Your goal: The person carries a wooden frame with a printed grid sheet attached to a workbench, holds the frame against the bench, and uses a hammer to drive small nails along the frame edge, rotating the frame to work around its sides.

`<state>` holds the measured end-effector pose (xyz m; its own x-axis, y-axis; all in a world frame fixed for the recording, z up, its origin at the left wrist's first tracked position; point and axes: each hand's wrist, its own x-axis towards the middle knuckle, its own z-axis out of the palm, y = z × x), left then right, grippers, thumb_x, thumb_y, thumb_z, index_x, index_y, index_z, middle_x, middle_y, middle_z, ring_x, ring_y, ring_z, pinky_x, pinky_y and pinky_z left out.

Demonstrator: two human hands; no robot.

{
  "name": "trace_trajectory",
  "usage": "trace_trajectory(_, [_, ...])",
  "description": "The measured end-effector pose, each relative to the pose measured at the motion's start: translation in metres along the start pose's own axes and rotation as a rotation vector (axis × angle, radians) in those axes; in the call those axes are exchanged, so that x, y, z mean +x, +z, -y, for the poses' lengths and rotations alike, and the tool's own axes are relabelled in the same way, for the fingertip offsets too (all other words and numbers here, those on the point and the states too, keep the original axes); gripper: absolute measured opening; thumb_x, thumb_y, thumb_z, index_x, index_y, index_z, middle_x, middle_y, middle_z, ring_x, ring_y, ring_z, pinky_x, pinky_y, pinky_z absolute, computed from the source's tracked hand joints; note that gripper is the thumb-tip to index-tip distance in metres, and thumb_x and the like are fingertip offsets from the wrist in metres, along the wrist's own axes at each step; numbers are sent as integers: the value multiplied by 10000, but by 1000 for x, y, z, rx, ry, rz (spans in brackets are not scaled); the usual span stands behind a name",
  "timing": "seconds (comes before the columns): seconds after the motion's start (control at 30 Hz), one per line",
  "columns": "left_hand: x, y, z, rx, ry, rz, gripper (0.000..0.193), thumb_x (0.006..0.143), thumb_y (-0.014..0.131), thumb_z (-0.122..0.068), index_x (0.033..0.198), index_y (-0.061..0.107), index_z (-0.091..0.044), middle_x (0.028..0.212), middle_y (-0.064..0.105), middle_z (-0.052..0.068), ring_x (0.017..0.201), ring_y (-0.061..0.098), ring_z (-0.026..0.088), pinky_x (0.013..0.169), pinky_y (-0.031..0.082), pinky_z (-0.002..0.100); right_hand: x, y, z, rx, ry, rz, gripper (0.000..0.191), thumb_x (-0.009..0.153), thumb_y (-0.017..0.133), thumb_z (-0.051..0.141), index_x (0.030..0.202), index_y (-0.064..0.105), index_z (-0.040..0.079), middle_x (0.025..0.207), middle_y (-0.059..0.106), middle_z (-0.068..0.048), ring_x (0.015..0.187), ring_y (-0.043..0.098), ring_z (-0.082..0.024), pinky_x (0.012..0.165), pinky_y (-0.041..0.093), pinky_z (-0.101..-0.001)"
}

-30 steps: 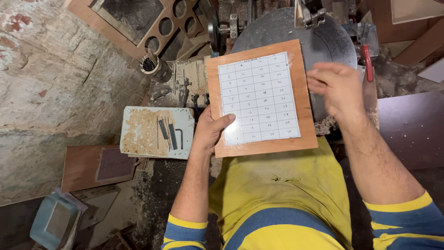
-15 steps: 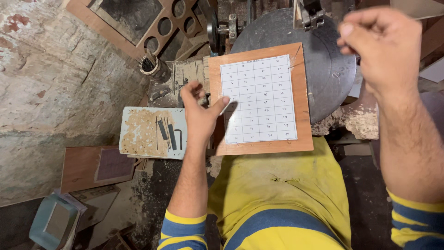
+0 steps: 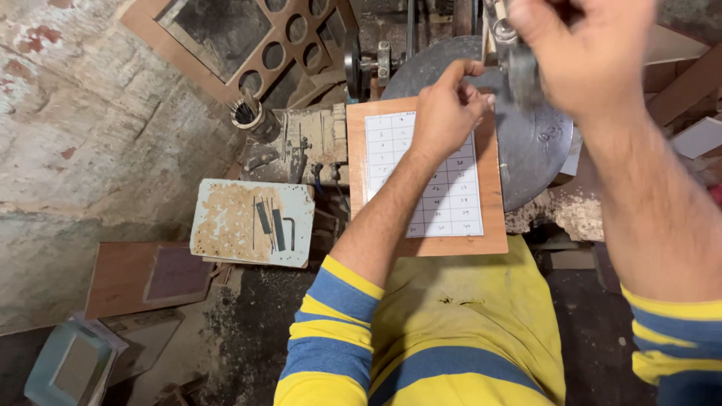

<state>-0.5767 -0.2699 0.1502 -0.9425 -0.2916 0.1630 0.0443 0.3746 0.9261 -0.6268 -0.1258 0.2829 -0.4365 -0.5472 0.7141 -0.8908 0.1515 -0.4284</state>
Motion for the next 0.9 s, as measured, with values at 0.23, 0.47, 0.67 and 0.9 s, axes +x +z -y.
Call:
trace_trajectory(0.23, [-8,-5,23,-150,193,-1,578,879,779,-40,1394,518,-68,875,761,12,855,767,100,833,647,258,-108,10,5,-413,-293,-60,225,885,874,-67,1074,791,22,920,685,-93,843,640,-248,717,511,-359])
trace_trajectory(0.47, [-7,1,15,-145,163,12,600,855,839,-103,1389,566,-140,897,773,40,851,764,129,796,641,301,-116,17,-7,-434,-322,-20,320,918,918,-48,1194,789,49,1066,671,-73,904,645,-264,775,516,-378])
trace_trajectory(0.67, [-4,2,20,-71,172,-47,447,856,841,-152,1267,669,-105,943,790,82,842,772,162,798,633,314,-112,16,-2,-455,-351,-14,294,863,905,-45,1114,779,42,1003,664,-64,882,642,-272,780,517,-394])
trace_trajectory(0.9, [-5,5,26,4,290,-55,313,898,769,-104,1206,723,-126,1045,797,72,935,785,177,855,646,315,-86,12,29,-461,-419,-21,206,841,860,28,1032,787,-1,895,681,-81,812,643,-248,756,492,-391])
